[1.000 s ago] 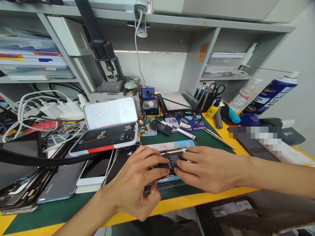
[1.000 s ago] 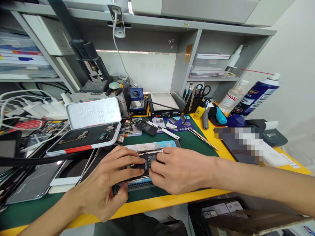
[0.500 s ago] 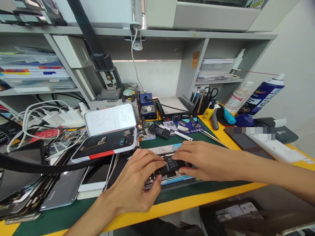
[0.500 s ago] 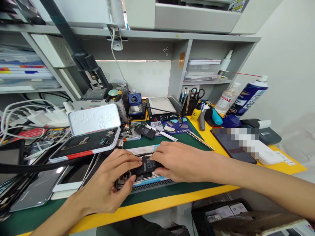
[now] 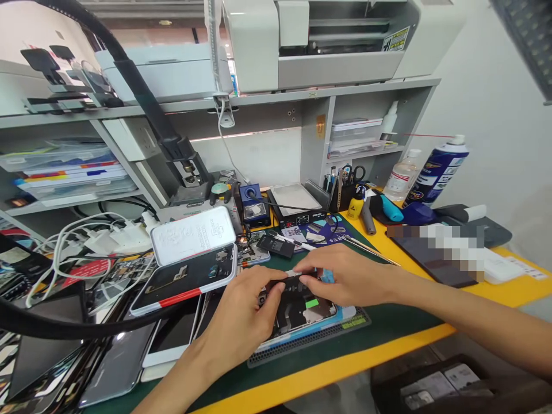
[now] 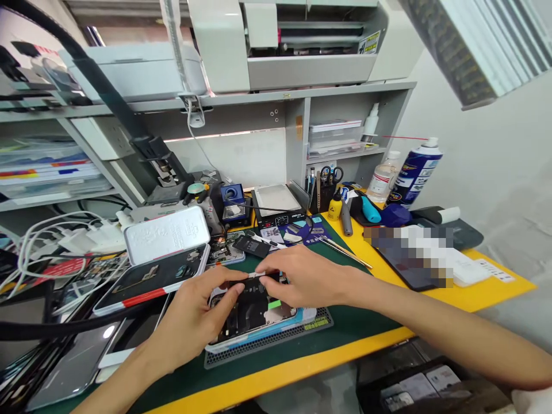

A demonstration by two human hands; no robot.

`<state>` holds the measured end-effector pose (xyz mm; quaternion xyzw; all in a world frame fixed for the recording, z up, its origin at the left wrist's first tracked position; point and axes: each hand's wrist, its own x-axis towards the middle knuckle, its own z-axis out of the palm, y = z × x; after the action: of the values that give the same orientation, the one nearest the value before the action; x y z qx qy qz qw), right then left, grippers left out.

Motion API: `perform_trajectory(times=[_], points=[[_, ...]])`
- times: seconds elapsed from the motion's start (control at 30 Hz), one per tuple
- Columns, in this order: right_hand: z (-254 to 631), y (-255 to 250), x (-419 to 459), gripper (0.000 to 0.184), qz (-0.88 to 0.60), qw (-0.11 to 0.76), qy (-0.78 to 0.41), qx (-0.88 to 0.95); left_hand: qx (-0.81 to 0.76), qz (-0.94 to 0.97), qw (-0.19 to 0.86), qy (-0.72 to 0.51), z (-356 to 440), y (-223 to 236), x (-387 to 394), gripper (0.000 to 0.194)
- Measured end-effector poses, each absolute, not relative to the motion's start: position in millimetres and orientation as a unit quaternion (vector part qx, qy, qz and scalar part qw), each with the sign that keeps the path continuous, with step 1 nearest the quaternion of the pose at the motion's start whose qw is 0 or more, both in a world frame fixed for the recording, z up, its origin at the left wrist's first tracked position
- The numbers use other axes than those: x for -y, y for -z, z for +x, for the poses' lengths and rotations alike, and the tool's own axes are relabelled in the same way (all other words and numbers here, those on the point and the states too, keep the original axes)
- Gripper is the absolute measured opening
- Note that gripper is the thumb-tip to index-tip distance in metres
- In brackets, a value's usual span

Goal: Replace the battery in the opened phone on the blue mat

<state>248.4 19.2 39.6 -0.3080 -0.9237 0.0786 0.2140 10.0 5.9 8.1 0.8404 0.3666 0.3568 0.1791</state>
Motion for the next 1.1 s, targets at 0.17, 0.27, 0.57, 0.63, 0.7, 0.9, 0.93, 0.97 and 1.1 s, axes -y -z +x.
perform_trajectory(times=[0.17, 0.27, 0.57, 0.63, 0.7, 0.9, 0.93, 0.97, 1.1], points=[[247, -39, -18, 0.016, -0.310, 0.317, -0.197, 0.874, -0.388, 0.821, 0.218, -0.356, 16, -13, -4, 0.021], [246, -36, -15, 0.016, -0.353, 0.302, -0.229, 0.855, -0.389, 0.816, 0.228, -0.360, 17, -10, -3, 0.020], [239, -30, -6, 0.013, -0.473, 0.284, -0.359, 0.753, -0.356, 0.833, 0.203, -0.372, 14, 2, 1, 0.022], [238, -29, -7, 0.014, -0.475, 0.288, -0.395, 0.732, -0.340, 0.841, 0.193, -0.375, 12, 4, 1, 0.022], [237, -30, -8, 0.016, -0.477, 0.288, -0.431, 0.710, -0.318, 0.850, 0.184, -0.377, 11, 5, 1, 0.023], [235, -33, -11, 0.018, -0.496, 0.277, -0.456, 0.685, -0.293, 0.867, 0.162, -0.369, 8, 5, 0, 0.024], [235, -33, -11, 0.017, -0.499, 0.276, -0.458, 0.682, -0.291, 0.868, 0.159, -0.369, 8, 5, 0, 0.023], [236, -33, -11, 0.016, -0.501, 0.276, -0.459, 0.680, -0.291, 0.869, 0.157, -0.369, 8, 5, 1, 0.022], [239, -35, -11, 0.017, -0.486, 0.272, -0.441, 0.704, -0.312, 0.862, 0.145, -0.372, 7, 8, 3, 0.022]])
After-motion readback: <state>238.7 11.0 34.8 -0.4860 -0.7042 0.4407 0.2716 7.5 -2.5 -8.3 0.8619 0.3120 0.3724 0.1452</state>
